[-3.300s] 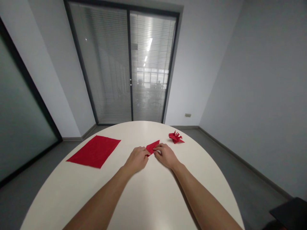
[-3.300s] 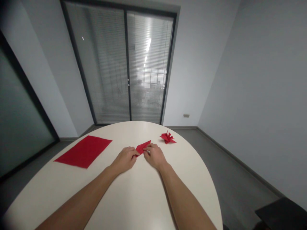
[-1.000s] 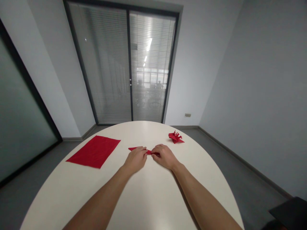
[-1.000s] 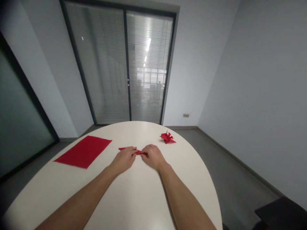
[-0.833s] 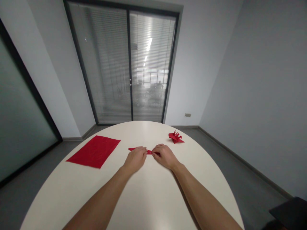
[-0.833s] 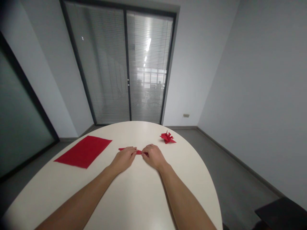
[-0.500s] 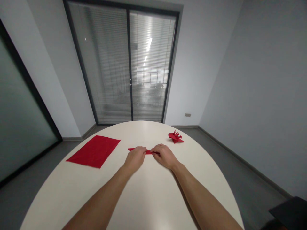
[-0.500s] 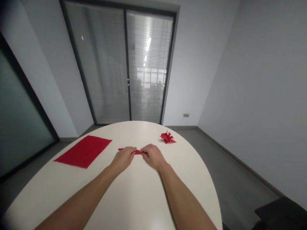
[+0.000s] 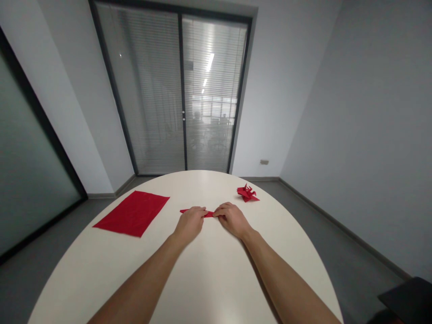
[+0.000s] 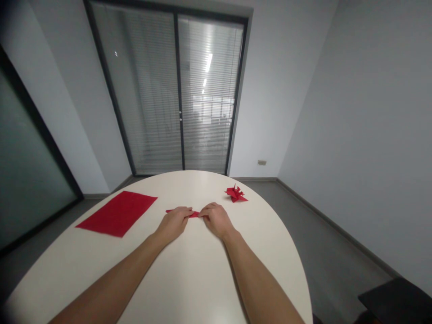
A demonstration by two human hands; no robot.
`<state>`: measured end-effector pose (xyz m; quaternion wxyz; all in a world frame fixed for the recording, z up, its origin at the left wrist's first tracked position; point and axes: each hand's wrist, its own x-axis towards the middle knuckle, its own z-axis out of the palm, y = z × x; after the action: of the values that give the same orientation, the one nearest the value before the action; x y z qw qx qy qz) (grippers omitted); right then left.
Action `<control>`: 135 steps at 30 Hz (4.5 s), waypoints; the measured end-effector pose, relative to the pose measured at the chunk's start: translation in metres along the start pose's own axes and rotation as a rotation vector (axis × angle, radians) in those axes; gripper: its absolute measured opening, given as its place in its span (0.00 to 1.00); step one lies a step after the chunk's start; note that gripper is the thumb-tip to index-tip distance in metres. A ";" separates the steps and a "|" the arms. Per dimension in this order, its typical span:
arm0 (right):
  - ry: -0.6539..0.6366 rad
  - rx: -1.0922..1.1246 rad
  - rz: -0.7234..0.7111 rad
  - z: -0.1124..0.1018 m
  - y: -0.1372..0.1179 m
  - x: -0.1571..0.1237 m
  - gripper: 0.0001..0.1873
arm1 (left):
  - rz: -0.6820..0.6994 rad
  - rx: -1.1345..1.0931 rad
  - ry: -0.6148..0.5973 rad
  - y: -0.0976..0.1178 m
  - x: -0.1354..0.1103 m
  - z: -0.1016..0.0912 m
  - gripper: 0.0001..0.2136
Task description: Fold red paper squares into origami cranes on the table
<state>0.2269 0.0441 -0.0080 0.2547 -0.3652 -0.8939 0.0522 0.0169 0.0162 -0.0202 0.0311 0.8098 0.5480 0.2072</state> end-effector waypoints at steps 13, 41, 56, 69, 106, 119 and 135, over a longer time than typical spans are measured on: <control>-0.230 0.040 -0.054 0.001 -0.013 -0.002 0.36 | 0.072 0.052 -0.162 0.000 -0.004 0.005 0.29; -0.355 0.013 0.109 0.003 -0.020 -0.003 0.42 | -0.065 0.107 0.065 0.002 -0.001 0.011 0.28; -0.357 -0.018 0.180 0.006 -0.018 -0.004 0.45 | -0.002 0.096 -0.094 0.010 -0.002 0.006 0.25; -0.190 -0.085 0.193 0.006 -0.007 -0.003 0.31 | -0.051 0.131 -0.021 0.009 -0.003 0.009 0.22; 0.025 0.063 -0.022 0.000 -0.010 0.001 0.08 | 0.061 -0.043 0.112 -0.001 0.001 0.000 0.11; -0.039 0.023 0.065 -0.003 -0.015 0.000 0.07 | 0.119 -0.094 0.150 0.002 0.000 -0.003 0.08; -0.041 0.065 0.079 0.002 -0.012 0.001 0.12 | 0.100 -0.054 0.111 0.008 0.000 -0.007 0.11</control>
<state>0.2175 0.0362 -0.0061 0.2459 -0.3905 -0.8817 0.0989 0.0210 0.0117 -0.0113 0.0121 0.8224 0.5017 0.2680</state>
